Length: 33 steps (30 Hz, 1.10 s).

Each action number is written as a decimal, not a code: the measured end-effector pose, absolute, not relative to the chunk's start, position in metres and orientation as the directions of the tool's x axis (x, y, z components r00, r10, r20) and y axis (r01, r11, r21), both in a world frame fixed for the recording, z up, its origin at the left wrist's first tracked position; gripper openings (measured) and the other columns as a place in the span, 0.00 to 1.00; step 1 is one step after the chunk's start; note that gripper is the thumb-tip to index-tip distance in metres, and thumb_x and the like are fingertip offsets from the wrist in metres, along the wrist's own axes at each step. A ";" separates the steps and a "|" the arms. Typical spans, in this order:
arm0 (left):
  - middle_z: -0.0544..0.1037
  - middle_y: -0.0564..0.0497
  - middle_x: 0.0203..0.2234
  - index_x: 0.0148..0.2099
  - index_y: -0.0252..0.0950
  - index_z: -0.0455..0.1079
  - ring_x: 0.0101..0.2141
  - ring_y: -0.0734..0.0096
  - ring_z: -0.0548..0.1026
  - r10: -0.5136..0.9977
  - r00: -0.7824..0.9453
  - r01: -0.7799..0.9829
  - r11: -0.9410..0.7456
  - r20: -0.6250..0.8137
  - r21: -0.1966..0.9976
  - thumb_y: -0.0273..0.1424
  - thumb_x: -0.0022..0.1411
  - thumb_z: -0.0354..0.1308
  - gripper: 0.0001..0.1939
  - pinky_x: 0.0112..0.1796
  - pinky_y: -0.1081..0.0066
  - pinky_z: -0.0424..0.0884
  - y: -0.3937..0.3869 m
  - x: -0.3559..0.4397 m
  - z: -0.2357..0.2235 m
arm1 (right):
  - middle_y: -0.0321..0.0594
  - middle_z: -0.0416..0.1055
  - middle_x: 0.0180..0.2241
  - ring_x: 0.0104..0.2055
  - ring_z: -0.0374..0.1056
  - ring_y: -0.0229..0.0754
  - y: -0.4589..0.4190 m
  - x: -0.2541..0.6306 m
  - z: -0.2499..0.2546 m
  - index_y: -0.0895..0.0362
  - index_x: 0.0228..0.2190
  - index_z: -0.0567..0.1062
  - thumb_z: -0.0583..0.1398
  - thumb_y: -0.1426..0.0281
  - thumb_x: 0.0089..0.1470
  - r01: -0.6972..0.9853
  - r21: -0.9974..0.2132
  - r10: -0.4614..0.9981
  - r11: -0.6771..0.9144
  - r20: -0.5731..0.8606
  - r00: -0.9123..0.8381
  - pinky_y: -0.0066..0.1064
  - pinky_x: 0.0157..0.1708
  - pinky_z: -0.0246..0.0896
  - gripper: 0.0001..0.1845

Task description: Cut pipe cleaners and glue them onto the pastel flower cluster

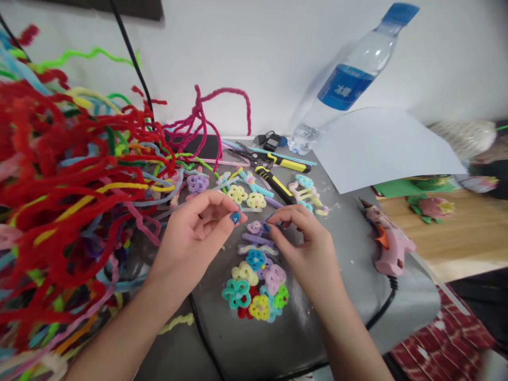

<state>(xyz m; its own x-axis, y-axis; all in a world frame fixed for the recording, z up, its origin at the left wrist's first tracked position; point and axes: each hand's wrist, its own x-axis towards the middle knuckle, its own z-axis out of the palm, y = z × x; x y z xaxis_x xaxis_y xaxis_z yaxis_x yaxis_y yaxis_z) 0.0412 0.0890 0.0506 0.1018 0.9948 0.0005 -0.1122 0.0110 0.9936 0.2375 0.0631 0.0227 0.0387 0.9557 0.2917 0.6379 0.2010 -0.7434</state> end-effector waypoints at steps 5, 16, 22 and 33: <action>0.81 0.52 0.29 0.34 0.39 0.76 0.32 0.71 0.81 0.995 0.098 -0.097 0.028 -0.018 0.995 0.28 0.59 0.66 0.02 0.35 0.76 0.77 0.089 0.041 0.050 | 0.39 0.73 0.35 0.37 0.69 0.45 0.064 0.237 0.020 0.52 0.31 0.76 0.62 0.74 0.58 0.644 -0.746 0.963 0.170 0.264 0.050 0.37 0.38 0.64 0.05; 0.81 0.51 0.30 0.34 0.39 0.76 0.33 0.68 0.81 0.994 0.110 -0.087 0.024 -0.014 0.996 0.29 0.59 0.66 0.02 0.35 0.74 0.77 0.089 0.041 0.049 | 0.40 0.73 0.37 0.38 0.69 0.46 0.067 0.232 0.021 0.52 0.30 0.77 0.63 0.72 0.57 0.655 -0.740 0.973 0.152 0.230 0.034 0.40 0.39 0.63 0.04; 0.81 0.52 0.31 0.35 0.40 0.76 0.33 0.71 0.80 0.994 0.108 -0.078 0.027 -0.018 0.997 0.29 0.61 0.65 0.02 0.35 0.76 0.76 0.087 0.040 0.049 | 0.39 0.74 0.36 0.38 0.69 0.45 0.066 0.233 0.024 0.52 0.31 0.77 0.62 0.73 0.58 0.640 -0.750 0.966 0.168 0.255 0.045 0.39 0.39 0.64 0.05; 0.81 0.51 0.28 0.34 0.39 0.76 0.34 0.67 0.80 0.995 0.097 -0.072 0.019 -0.012 0.997 0.30 0.58 0.67 0.02 0.34 0.74 0.76 0.088 0.040 0.052 | 0.37 0.72 0.31 0.33 0.66 0.44 0.070 0.233 0.024 0.51 0.29 0.74 0.61 0.73 0.56 0.660 -0.734 0.967 0.159 0.250 0.045 0.38 0.36 0.62 0.05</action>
